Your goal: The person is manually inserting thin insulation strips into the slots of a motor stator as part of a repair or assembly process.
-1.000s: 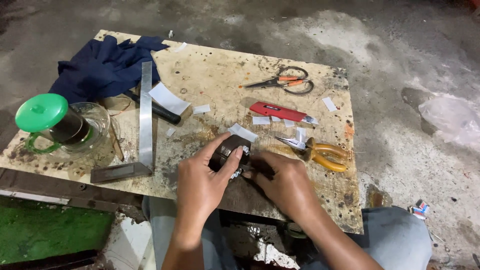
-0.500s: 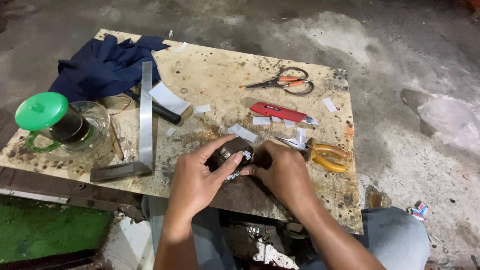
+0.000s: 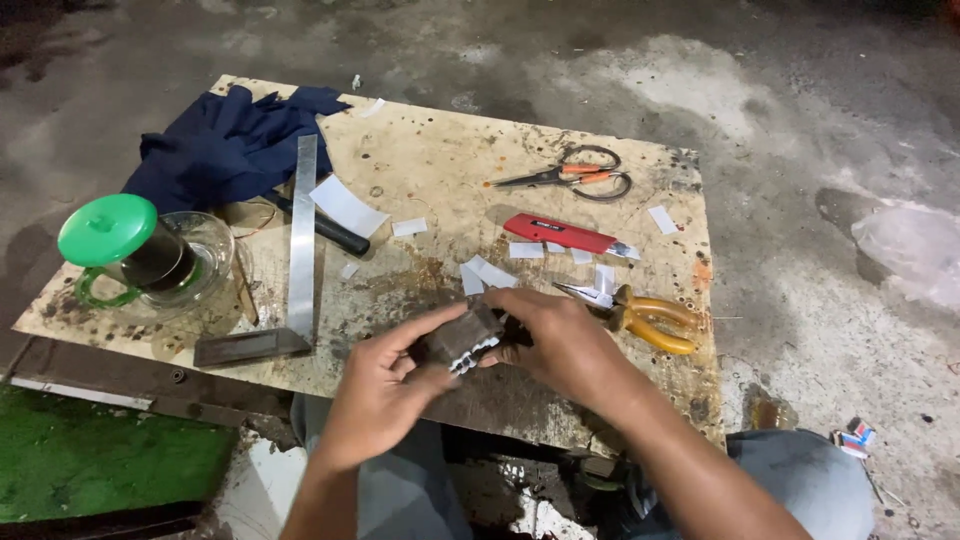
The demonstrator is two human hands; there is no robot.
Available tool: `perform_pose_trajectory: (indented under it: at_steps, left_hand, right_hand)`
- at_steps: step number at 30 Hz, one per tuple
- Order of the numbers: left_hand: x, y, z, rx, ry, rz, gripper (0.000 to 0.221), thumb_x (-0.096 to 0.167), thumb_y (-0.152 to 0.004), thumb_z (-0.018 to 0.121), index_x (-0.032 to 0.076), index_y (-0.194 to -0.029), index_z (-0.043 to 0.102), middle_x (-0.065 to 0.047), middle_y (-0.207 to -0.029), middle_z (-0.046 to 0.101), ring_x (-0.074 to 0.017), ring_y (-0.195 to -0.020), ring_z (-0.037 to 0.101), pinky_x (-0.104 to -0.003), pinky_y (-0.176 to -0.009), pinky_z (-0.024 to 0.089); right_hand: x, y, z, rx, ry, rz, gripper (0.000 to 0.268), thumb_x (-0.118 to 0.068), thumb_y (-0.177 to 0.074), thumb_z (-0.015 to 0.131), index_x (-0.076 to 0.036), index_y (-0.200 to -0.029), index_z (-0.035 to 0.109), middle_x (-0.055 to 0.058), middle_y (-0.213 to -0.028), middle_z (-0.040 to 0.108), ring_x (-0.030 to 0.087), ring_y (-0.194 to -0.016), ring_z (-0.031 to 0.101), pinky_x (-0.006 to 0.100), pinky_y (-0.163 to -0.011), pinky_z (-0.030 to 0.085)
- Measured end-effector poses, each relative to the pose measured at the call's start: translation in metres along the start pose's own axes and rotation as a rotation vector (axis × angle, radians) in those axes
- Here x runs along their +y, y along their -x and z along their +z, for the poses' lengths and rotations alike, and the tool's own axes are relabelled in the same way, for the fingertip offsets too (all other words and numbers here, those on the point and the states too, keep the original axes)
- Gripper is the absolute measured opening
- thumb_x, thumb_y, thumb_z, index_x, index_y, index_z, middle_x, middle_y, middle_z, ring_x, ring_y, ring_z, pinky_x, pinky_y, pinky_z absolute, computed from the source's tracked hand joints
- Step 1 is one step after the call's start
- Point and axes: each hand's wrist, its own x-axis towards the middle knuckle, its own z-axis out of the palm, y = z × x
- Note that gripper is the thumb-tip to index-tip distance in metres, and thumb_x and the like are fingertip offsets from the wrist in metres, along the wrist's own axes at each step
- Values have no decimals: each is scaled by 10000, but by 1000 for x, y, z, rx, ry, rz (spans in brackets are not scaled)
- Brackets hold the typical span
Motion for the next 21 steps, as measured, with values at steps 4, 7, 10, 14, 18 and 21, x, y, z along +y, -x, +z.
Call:
perform_pose_trajectory:
  at_steps: [4,7,10,14,18,21]
  left_hand:
    - [5,-20,-21,-30,56,-153,601,515,-1046,307,215,-1448,639,-232,-1398,725,-389,-1238,767,-564,-1005,664]
    - [34,-39,-29,-82,-341,-472,350,204,-1050,615,91,-1342,773,-200,-1106,805,-270,-741,713,-368,-638,564]
    - [43,-63,-30,-331,-459,-488,236,99,-1027,657,46,-1178,831,-167,-1004,820,-263,-774,737,-351,-697,602]
    - [74,-78,-17,-424,-506,-469,185,48,-1006,683,-5,-1141,799,-171,-1002,773,-274,-826,684,-375,-792,570]
    - [76,-77,-17,-426,-551,-361,231,51,-992,680,-5,-1176,810,-179,-998,808,-296,-901,736,-403,-806,577]
    - [51,-77,-22,-440,-514,-356,245,74,-1000,683,43,-1200,821,-158,-1029,816,-270,-906,731,-397,-824,576]
  right_hand:
    - [1,2,1,4,22,58,656,-74,-705,904,-55,-1311,653,182,-1263,730,365,-1070,749,474,-922,624]
    - [-17,-3,-11,-60,-47,210,607,-20,-726,860,-13,-1300,661,247,-1195,748,469,-1128,693,589,-951,563]
    - [-14,-2,-13,-112,-26,231,624,18,-747,823,-52,-1342,649,225,-1229,741,446,-1173,677,563,-983,558]
    - [-15,1,-12,-121,-44,235,595,-1,-789,800,-42,-1357,628,245,-1229,734,450,-1186,670,564,-997,554]
    - [-12,1,-13,-110,-40,213,577,-68,-808,809,-47,-1355,627,235,-1224,737,437,-1184,676,550,-984,563]
    - [-8,3,-9,-139,8,228,648,96,-796,741,-78,-1405,604,234,-1240,728,431,-1203,662,540,-1004,556]
